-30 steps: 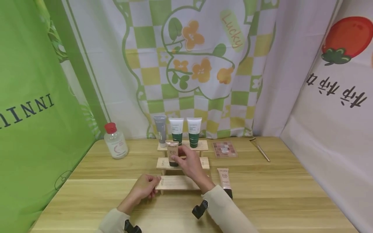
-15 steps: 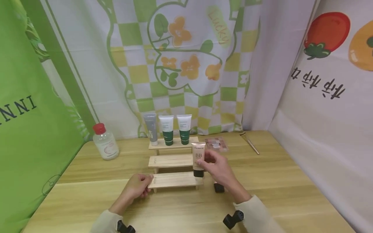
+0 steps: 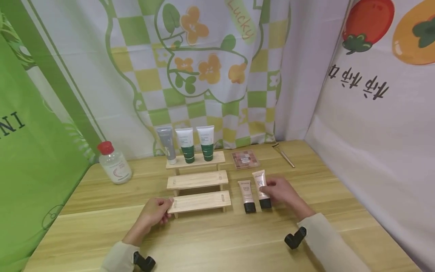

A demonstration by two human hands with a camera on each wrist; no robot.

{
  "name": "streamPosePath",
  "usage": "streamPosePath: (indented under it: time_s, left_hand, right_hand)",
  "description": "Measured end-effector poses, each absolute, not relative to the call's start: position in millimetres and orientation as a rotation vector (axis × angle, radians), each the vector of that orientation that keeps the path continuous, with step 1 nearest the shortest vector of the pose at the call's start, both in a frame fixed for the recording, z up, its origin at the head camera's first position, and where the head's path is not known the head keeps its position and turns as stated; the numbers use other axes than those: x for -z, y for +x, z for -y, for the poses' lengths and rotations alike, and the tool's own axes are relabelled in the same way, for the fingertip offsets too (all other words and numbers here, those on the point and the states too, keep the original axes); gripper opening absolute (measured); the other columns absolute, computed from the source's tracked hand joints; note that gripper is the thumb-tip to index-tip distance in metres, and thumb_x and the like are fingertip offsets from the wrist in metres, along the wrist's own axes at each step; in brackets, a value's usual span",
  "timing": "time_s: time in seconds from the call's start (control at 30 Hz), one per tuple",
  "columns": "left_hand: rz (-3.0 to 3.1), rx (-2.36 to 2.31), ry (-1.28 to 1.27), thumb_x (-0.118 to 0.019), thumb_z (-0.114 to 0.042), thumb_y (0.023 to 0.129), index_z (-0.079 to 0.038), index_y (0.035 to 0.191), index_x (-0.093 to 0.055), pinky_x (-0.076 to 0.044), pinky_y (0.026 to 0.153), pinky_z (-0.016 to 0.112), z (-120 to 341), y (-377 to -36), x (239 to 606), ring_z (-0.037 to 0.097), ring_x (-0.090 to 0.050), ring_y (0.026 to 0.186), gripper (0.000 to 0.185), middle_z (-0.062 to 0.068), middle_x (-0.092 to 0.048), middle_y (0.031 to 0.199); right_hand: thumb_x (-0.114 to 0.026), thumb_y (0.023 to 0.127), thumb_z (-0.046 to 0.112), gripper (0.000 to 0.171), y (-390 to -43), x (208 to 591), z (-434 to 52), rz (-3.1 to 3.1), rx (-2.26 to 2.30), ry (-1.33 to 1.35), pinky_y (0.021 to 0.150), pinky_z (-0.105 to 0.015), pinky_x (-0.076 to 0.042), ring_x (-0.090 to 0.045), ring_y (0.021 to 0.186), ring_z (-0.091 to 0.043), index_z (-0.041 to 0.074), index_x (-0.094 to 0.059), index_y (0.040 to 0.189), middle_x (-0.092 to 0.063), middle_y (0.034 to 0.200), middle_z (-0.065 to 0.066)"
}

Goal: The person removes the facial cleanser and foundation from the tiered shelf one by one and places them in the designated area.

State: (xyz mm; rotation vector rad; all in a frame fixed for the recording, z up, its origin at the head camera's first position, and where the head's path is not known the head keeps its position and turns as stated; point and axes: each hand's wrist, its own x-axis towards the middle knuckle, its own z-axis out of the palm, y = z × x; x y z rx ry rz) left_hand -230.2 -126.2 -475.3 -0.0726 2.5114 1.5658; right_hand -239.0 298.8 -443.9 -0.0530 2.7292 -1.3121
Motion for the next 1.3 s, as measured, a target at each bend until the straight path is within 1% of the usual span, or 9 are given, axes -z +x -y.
streamPosePath:
  time_s: [0.23,0.4,0.57,0.77,0.87,0.97,1.1,1.17,1.3]
  left_hand:
    - [-2.534,-1.555,-0.061,-0.054,-0.030,0.100,-0.002,0.079,-0.065,-0.043,0.041,0.023,126.3,-230.8,475.7,0.013,-0.055,0.047,0.037,0.005,-0.061,0.060]
    - [-2.525,-1.555,-0.070,-0.054,-0.029,0.100,-0.002,0.079,-0.066,-0.043,0.041,0.023,126.1,-231.1,475.9,0.014,-0.055,0.047,0.037,0.005,-0.061,0.060]
    - [-2.509,-1.561,-0.072,-0.053,-0.029,0.101,0.000,0.084,-0.067,-0.044,0.042,0.024,125.3,-231.2,474.9,0.014,-0.056,0.048,0.036,0.006,-0.062,0.062]
    - [-2.513,-1.557,-0.082,-0.053,-0.029,0.101,0.000,0.086,-0.068,-0.045,0.043,0.025,125.3,-231.5,474.6,0.014,-0.057,0.049,0.035,0.006,-0.063,0.063]
    - [-2.520,-1.565,-0.083,-0.053,-0.028,0.101,0.000,0.086,-0.068,-0.045,0.043,0.025,126.5,-232.1,473.8,0.014,-0.057,0.049,0.035,0.006,-0.063,0.063]
    - [-2.529,-1.572,-0.083,-0.054,-0.028,0.101,0.000,0.084,-0.067,-0.044,0.043,0.025,128.0,-232.1,473.3,0.014,-0.057,0.049,0.035,0.006,-0.062,0.063]
    - [-2.545,-1.580,-0.076,-0.054,-0.026,0.100,-0.001,0.079,-0.066,-0.043,0.042,0.025,128.3,-230.2,472.8,0.014,-0.056,0.048,0.035,0.006,-0.061,0.061]
    - [-2.550,-1.589,-0.072,-0.054,-0.025,0.100,-0.001,0.076,-0.065,-0.042,0.041,0.024,127.1,-229.5,472.8,0.014,-0.056,0.047,0.035,0.005,-0.060,0.059]
    - [-2.537,-1.613,-0.063,-0.055,-0.026,0.100,-0.002,0.075,-0.063,-0.040,0.041,0.024,122.4,-229.5,474.9,0.013,-0.056,0.047,0.036,0.004,-0.060,0.059]
  right_hand:
    - [-0.068,0.090,0.020,0.024,-245.5,448.4,-295.1,-2.595,1.253,0.131,0.058,-0.031,-0.054,-0.060,0.067,-0.016,-0.003,-0.066,0.100,-0.061,0.084,-0.008]
    - [-0.069,0.090,0.021,0.024,-248.9,450.3,-295.5,-2.583,1.228,0.175,0.056,-0.030,-0.054,-0.059,0.061,-0.013,-0.002,-0.067,0.098,-0.062,0.079,-0.007]
    - [-0.072,0.089,0.022,0.031,-250.8,449.1,-299.3,-2.572,1.217,0.191,0.058,-0.031,-0.056,-0.059,0.061,-0.014,-0.005,-0.066,0.103,-0.060,0.080,-0.008]
    - [-0.075,0.087,0.023,0.033,-250.2,450.2,-303.6,-2.588,1.163,0.263,0.059,-0.030,-0.056,-0.062,0.065,-0.017,-0.005,-0.064,0.102,-0.063,0.086,-0.012]
    - [-0.073,0.088,0.028,0.033,-252.0,445.6,-304.4,-2.628,1.098,0.235,0.057,-0.029,-0.055,-0.062,0.064,-0.017,-0.004,-0.065,0.094,-0.064,0.082,-0.012]
    - [-0.068,0.090,0.038,0.043,-253.9,431.7,-300.8,-2.736,0.987,0.149,0.057,-0.031,-0.053,-0.064,0.064,-0.019,-0.004,-0.064,0.092,-0.065,0.081,-0.014]
    - [-0.060,0.092,0.050,0.060,-257.7,400.7,-279.3,-2.910,1.008,-0.026,0.067,-0.038,-0.055,-0.068,0.078,-0.025,-0.006,-0.060,0.113,-0.065,0.102,-0.022]
    - [-0.060,0.094,0.049,0.061,-261.4,384.9,-261.0,-2.948,1.146,-0.124,0.072,-0.039,-0.056,-0.067,0.089,-0.028,-0.005,-0.057,0.123,-0.064,0.112,-0.023]
    - [-0.063,0.095,0.037,0.052,-270.3,362.2,-220.4,-2.939,1.422,-0.312,0.085,-0.043,-0.054,-0.062,0.106,-0.033,-0.002,-0.054,0.129,-0.062,0.119,-0.021]
